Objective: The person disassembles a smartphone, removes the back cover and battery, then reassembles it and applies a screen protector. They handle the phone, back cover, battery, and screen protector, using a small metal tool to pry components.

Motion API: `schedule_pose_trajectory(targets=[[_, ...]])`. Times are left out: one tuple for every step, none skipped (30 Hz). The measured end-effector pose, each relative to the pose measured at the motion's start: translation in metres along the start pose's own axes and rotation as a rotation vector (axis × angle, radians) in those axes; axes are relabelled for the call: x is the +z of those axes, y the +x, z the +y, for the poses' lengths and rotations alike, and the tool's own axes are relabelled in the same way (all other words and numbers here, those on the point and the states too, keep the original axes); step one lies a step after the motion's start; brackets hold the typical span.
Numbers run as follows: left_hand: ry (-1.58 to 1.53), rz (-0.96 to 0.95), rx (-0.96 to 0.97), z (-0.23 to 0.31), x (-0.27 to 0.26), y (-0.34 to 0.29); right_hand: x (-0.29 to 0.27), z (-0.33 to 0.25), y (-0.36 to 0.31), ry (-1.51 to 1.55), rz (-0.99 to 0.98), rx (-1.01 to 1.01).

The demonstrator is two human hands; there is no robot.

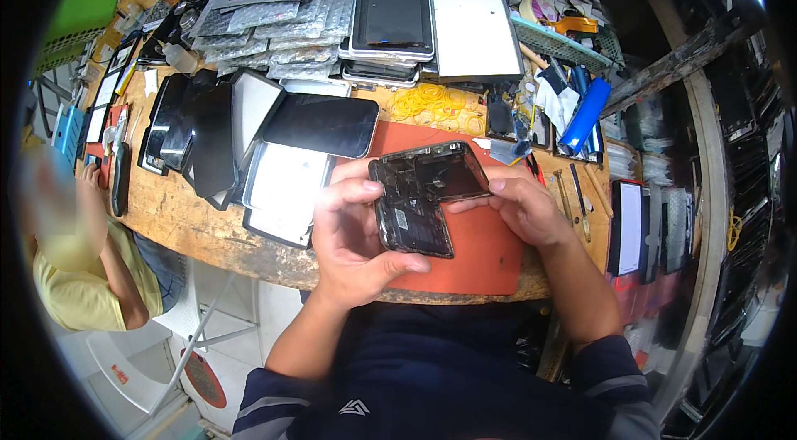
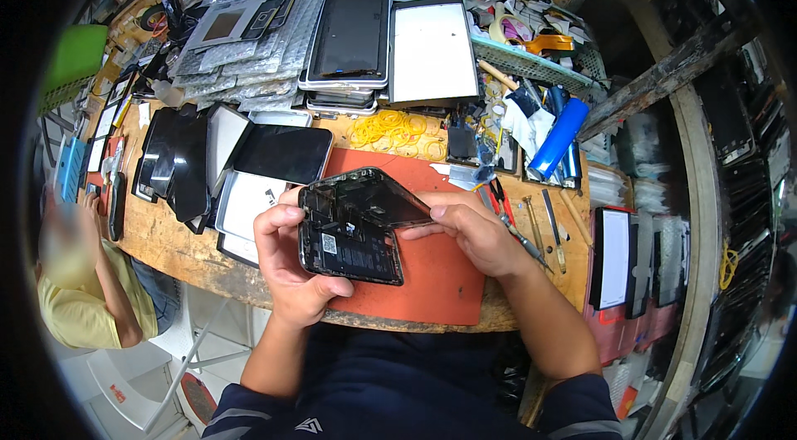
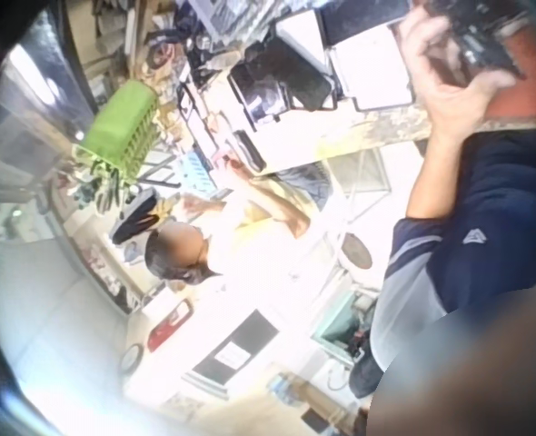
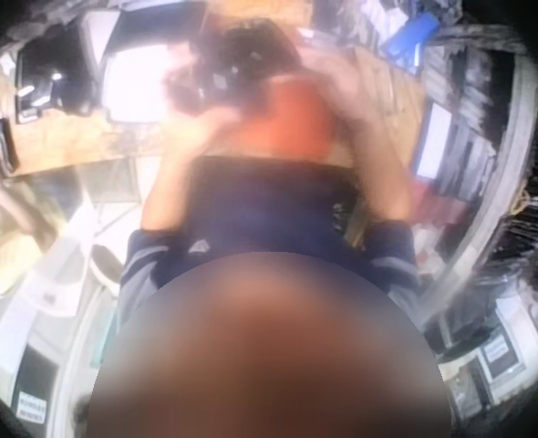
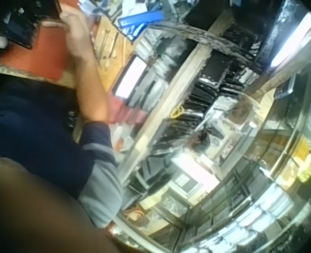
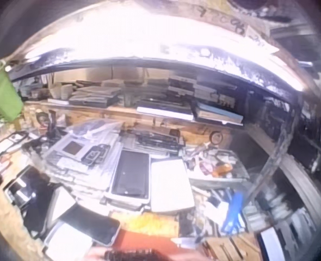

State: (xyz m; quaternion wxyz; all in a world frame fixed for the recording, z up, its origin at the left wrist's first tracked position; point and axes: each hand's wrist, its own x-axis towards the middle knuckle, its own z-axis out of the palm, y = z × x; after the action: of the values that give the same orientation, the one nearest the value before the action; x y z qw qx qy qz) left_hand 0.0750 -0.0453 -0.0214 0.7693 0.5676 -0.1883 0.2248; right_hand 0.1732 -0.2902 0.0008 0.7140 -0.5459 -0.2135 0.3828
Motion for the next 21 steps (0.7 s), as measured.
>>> schedule_pose_trajectory(targets=[[-0.004, -0.011, 0.006, 0.000, 0.000, 0.000, 0.000, 0.001, 0.000, 0.011, 0.004, -0.004], [-0.034, -0.025, 0.010, 0.000, 0.000, 0.000, 0.000, 0.002, 0.000, 0.016, 0.004, -0.012], [0.000, -0.034, 0.024, 0.000, 0.000, 0.001, -0.001, 0.004, 0.000, 0.021, 0.004, -0.019], [0.007, -0.044, 0.036, 0.000, 0.000, 0.001, -0.001, 0.005, 0.000, 0.026, 0.003, -0.031], [-0.007, -0.060, 0.045, -0.001, 0.000, 0.002, -0.001, 0.006, 0.000, 0.028, 0.003, -0.030], [0.030, -0.063, 0.054, 0.000, 0.000, 0.002, -0.002, 0.006, 0.001, 0.029, 0.001, -0.033], [0.046, -0.072, 0.059, 0.000, 0.001, 0.002, -0.002, 0.007, 0.001, 0.032, -0.003, -0.047], [0.029, -0.080, 0.064, 0.000, 0.002, 0.002, -0.003, 0.007, 0.002, 0.025, -0.006, -0.046], [0.053, -0.074, 0.065, 0.001, 0.003, 0.001, -0.003, 0.007, 0.002, 0.020, -0.012, -0.056], [0.044, -0.067, 0.066, 0.001, 0.005, 0.000, -0.003, 0.006, 0.003, 0.015, -0.019, -0.066], [0.015, -0.070, 0.069, 0.002, 0.006, 0.000, -0.003, 0.005, 0.004, -0.032, -0.035, -0.093], [0.057, -0.071, 0.087, 0.002, 0.007, 0.000, -0.002, 0.003, 0.005, -0.078, -0.050, -0.119], [0.078, -0.083, 0.109, 0.002, 0.008, 0.000, -0.001, 0.002, 0.005, -0.124, -0.062, -0.143], [0.099, -0.094, 0.130, 0.002, 0.008, 0.000, 0.000, 0.000, 0.006, -0.177, -0.060, -0.155], [0.130, -0.092, 0.160, 0.002, 0.009, 0.000, 0.001, -0.001, 0.006, -0.231, -0.056, -0.166], [0.161, -0.090, 0.190, 0.002, 0.009, 0.000, 0.003, -0.003, 0.007, -0.293, -0.048, -0.188], [0.192, -0.088, 0.219, 0.002, 0.009, 0.000, 0.005, -0.003, 0.008, -0.306, -0.036, -0.190], [0.219, -0.072, 0.259, 0.001, 0.010, 0.000, 0.008, -0.003, 0.009, -0.328, -0.022, -0.205], [0.231, -0.068, 0.284, 0.001, 0.010, 0.001, 0.010, -0.004, 0.010, -0.363, -0.017, -0.218], [0.256, -0.077, 0.297, 0.001, 0.011, 0.000, 0.011, -0.004, 0.011, -0.414, -0.008, -0.227], [0.271, -0.077, 0.331, -0.001, 0.012, 0.000, 0.011, -0.005, 0.011, -0.478, -0.008, -0.233]])
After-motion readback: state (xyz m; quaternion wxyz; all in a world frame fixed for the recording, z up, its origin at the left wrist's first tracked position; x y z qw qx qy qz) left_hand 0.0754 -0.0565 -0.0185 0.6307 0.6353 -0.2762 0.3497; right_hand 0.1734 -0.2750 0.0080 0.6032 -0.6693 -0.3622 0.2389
